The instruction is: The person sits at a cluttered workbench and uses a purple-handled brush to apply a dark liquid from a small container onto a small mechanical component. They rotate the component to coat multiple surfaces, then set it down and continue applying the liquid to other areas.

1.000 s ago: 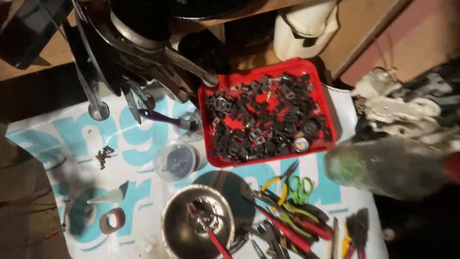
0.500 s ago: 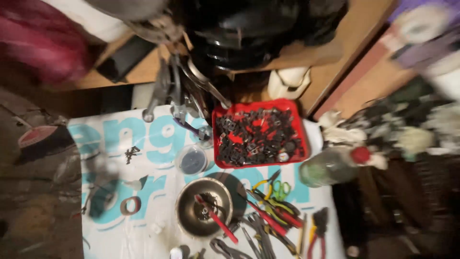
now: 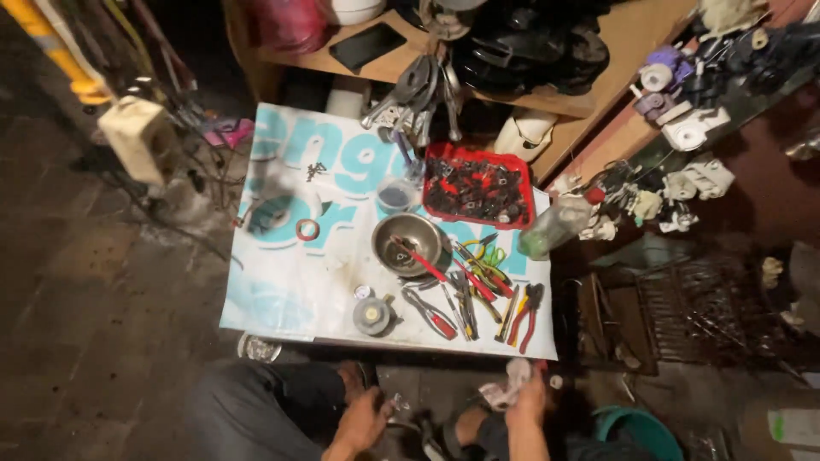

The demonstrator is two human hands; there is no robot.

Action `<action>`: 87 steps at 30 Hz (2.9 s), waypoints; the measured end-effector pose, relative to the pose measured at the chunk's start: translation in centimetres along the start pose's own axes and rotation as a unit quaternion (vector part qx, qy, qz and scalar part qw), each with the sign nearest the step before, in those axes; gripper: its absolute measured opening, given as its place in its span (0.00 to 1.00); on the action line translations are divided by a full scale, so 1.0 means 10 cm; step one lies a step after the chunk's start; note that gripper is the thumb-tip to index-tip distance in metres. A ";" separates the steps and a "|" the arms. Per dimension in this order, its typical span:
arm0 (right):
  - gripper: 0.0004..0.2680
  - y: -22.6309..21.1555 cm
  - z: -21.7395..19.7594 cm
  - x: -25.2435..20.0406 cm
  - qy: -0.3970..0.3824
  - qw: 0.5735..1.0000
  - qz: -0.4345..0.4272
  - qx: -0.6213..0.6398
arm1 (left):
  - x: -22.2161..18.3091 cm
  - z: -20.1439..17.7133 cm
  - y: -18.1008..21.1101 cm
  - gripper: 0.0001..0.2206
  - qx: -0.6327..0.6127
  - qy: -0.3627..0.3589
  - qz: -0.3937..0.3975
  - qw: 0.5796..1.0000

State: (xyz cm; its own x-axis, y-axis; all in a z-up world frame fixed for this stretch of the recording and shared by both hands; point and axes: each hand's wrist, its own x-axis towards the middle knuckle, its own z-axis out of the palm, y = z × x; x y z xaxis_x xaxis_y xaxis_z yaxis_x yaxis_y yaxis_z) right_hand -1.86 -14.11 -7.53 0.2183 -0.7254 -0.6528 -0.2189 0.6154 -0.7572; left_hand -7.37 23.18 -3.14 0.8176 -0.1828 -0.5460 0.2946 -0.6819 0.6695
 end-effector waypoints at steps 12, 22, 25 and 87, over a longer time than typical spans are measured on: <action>0.25 -1.26 1.49 -1.10 -0.157 0.730 -0.304 -0.591 | -0.18 -0.38 0.04 0.19 -0.103 0.097 -0.075 0.987; 0.20 0.19 0.08 -2.08 -0.494 0.672 -0.383 -0.398 | -0.48 -0.41 1.59 0.17 -0.749 -0.031 -0.140 0.647; 0.19 0.15 -0.02 -2.37 -0.480 0.528 -0.587 -0.382 | -0.33 -0.09 1.45 0.10 -0.846 -0.093 -0.100 0.516; 0.06 -0.25 0.41 -2.69 -0.586 0.792 0.034 -0.167 | -1.01 -0.99 1.58 0.17 -0.459 0.301 0.175 0.817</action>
State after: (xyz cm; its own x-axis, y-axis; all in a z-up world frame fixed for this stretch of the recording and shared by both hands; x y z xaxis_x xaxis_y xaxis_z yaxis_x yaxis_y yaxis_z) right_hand -3.29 5.13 11.76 0.8855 0.2100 -0.4144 -0.4645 0.3821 -0.7989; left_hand -6.06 21.24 17.88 0.9449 0.3177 -0.0784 0.0113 0.2078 0.9781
